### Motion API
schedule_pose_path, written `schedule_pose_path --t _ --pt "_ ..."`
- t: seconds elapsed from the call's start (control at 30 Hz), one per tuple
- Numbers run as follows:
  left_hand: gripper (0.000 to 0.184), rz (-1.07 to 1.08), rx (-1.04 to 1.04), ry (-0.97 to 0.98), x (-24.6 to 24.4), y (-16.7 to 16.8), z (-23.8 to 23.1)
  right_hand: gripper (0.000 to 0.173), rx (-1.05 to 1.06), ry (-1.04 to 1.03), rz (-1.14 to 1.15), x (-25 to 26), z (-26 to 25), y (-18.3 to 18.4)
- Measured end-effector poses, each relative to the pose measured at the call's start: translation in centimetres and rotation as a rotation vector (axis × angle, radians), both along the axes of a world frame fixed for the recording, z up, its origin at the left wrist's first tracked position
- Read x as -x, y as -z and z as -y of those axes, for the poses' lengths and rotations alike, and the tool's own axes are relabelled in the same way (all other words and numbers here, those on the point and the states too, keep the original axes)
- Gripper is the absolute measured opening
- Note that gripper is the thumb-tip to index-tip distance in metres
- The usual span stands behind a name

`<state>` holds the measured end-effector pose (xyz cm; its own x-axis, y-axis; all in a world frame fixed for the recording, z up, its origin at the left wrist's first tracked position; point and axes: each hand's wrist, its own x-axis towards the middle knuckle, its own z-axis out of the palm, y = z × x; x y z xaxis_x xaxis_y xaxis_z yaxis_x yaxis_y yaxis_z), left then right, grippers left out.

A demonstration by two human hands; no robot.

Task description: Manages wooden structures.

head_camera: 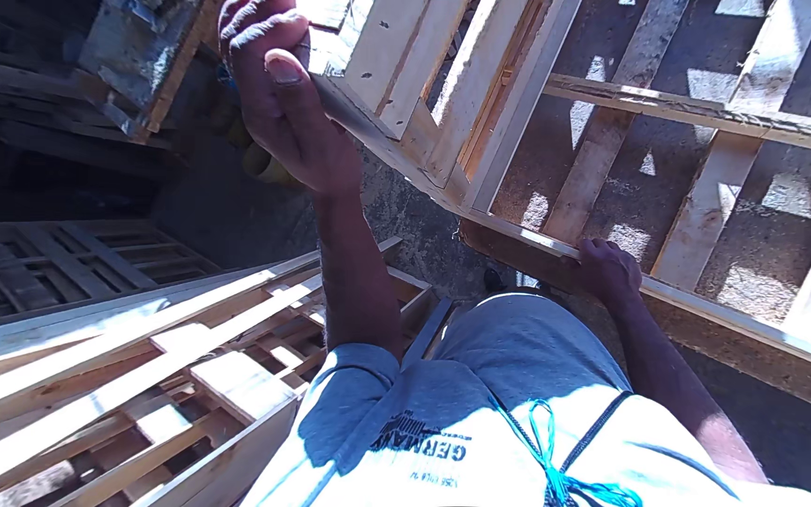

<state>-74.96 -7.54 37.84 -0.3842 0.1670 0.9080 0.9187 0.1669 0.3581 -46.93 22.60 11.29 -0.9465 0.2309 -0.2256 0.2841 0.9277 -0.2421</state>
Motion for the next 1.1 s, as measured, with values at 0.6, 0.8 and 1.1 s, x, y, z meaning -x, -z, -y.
schedule_pose_path --t 0.6,0.8,1.1 --pt "0.043 -0.005 -0.005 -0.012 -0.2 -0.14 -0.19 0.052 -0.017 0.001 -0.005 0.05 0.02 0.19" --pt "0.042 -0.023 -0.023 -0.007 0.07 0.15 -0.08 0.05 -0.025 0.001 0.012 0.12 0.18 -0.05" --pt "0.043 -0.006 -0.025 0.007 0.01 0.09 -0.06 0.053 -0.012 0.003 0.025 0.08 0.07 -0.24"
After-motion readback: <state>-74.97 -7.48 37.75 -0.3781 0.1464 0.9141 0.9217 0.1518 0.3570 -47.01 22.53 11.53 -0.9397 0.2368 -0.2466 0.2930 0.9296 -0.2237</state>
